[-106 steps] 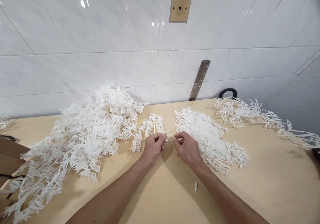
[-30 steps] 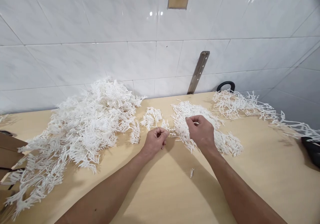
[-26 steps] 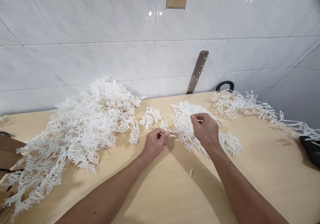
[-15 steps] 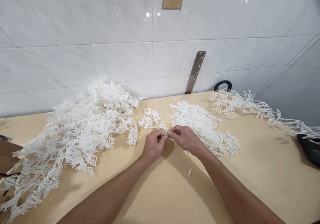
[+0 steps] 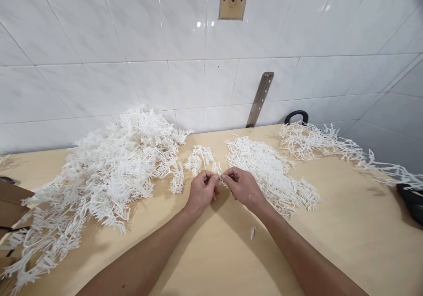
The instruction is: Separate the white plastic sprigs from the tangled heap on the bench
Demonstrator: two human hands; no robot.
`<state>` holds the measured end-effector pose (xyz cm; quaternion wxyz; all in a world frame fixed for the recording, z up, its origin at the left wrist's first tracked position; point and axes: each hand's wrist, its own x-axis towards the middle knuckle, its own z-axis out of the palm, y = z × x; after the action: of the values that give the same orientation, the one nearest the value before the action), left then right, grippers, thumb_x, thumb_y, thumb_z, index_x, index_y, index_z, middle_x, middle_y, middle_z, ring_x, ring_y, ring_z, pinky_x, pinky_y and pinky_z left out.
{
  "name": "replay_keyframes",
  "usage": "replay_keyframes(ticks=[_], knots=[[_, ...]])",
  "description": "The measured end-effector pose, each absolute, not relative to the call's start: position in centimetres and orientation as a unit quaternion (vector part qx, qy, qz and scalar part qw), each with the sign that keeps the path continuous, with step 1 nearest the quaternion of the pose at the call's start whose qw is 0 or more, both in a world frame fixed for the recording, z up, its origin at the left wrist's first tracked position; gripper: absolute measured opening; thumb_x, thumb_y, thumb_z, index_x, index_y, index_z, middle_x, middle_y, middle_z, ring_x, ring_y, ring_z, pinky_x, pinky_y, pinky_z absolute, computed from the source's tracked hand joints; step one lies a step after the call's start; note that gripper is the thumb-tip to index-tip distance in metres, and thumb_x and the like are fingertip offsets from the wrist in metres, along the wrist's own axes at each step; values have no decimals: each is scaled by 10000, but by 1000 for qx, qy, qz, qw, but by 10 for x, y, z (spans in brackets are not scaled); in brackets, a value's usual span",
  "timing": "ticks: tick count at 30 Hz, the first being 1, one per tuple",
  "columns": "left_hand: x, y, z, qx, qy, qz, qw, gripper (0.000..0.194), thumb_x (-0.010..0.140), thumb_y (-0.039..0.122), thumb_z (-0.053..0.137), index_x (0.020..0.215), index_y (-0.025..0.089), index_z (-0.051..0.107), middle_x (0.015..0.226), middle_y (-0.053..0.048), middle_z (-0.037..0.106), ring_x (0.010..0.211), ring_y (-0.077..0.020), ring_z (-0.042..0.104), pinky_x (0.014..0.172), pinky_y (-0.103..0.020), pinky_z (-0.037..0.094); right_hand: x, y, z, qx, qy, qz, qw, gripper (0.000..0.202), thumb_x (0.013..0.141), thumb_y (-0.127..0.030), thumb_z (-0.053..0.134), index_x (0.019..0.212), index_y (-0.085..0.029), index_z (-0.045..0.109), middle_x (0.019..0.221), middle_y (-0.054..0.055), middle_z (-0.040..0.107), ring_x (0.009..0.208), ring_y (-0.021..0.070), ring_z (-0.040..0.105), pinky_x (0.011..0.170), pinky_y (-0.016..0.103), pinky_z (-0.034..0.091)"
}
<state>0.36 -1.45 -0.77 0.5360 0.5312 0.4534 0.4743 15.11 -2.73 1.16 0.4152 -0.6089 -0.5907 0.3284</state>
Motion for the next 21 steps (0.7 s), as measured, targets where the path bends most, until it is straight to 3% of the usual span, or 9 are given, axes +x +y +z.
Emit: replay_keyframes(ticks=[5, 12, 16, 21], knots=[[5, -16, -8, 544, 466, 484, 502, 220, 827, 395, 614, 754, 199, 543, 556, 27, 577, 382, -97, 458, 401, -225, 344, 150, -27, 9, -618, -615, 259, 416, 183, 828, -356, 584, 761, -208, 670, 705, 4, 688, 626, 159, 603, 579, 266, 447], [2, -18, -9, 614, 486, 519, 344, 42, 796, 172, 586, 830, 189, 604, 776, -23, 636, 690, -144, 589, 647, -251, 452, 151, -28, 10, -608, -630, 258, 408, 177, 844, -335, 578, 784, -211, 689, 719, -1, 694, 640, 160, 603, 595, 274, 446], [-2, -18, -12, 707, 478, 469, 230, 341, 716, 18, 498, 1000, 185, 586, 979, -77, 604, 860, -193, 607, 704, -292, 485, 152, -29, 9, -596, -640, 260, 409, 158, 847, -317, 584, 825, -214, 702, 771, 5, 715, 681, 164, 631, 619, 274, 471], [-2, -24, -12, 791, 486, 337, 159, 651, 662, 9, 517, 1283, 198, 463, 1218, -130, 512, 989, -249, 601, 757, -351, 513, 147, -33, 12, -584, -645, 240, 431, 122, 843, -289, 603, 837, -213, 697, 794, 7, 725, 682, 159, 644, 652, 281, 498]])
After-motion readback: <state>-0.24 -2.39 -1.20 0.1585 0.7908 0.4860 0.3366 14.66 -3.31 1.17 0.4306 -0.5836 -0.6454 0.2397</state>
